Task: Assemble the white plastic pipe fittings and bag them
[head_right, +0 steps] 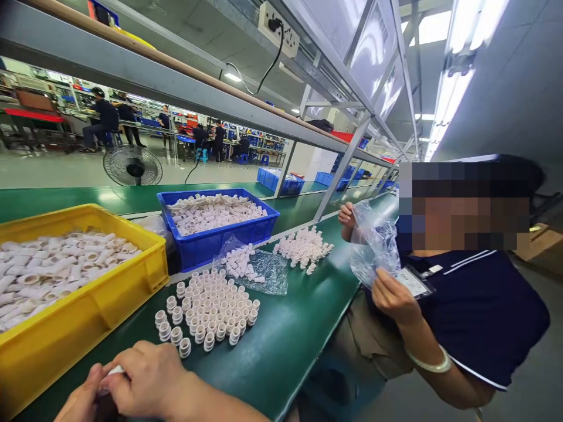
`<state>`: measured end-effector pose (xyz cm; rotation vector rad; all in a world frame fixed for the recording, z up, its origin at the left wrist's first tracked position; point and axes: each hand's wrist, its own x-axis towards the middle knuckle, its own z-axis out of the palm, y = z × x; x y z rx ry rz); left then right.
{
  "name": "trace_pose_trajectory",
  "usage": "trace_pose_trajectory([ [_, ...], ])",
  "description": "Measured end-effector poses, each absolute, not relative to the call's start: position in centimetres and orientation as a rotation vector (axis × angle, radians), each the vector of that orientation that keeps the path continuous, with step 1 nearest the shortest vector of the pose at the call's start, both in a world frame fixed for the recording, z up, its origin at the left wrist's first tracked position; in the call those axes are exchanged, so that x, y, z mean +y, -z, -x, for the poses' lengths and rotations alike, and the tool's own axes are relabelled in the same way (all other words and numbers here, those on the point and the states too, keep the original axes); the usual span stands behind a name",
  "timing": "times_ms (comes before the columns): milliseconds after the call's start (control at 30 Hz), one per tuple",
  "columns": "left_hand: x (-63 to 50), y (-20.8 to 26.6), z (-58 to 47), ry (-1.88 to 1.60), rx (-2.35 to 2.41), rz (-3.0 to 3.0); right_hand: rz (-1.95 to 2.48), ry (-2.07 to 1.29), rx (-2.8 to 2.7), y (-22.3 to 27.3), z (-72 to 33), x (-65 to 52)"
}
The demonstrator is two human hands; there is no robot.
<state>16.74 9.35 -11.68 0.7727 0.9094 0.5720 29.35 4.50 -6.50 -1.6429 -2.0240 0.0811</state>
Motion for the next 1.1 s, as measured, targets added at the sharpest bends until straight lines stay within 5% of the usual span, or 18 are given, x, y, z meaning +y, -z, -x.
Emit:
trace_pose_trajectory([
  [367, 9.3, 10.6, -17.4, -0.824, 0.990, -0.973, 1.880, -0.271, -2.058, -0.1, -35.3, 1.1],
  [767, 9.2, 10.3, -17.7, -0.817, 1.008, -1.077, 2.322, -0.172, -1.992, 1.8, -36.9, 1.9],
  [1100, 9.0, 9.7, -17.8, -0.810, 1.014, -1.028, 2.064, -0.181, -1.704, 0.2, -36.5, 1.9],
])
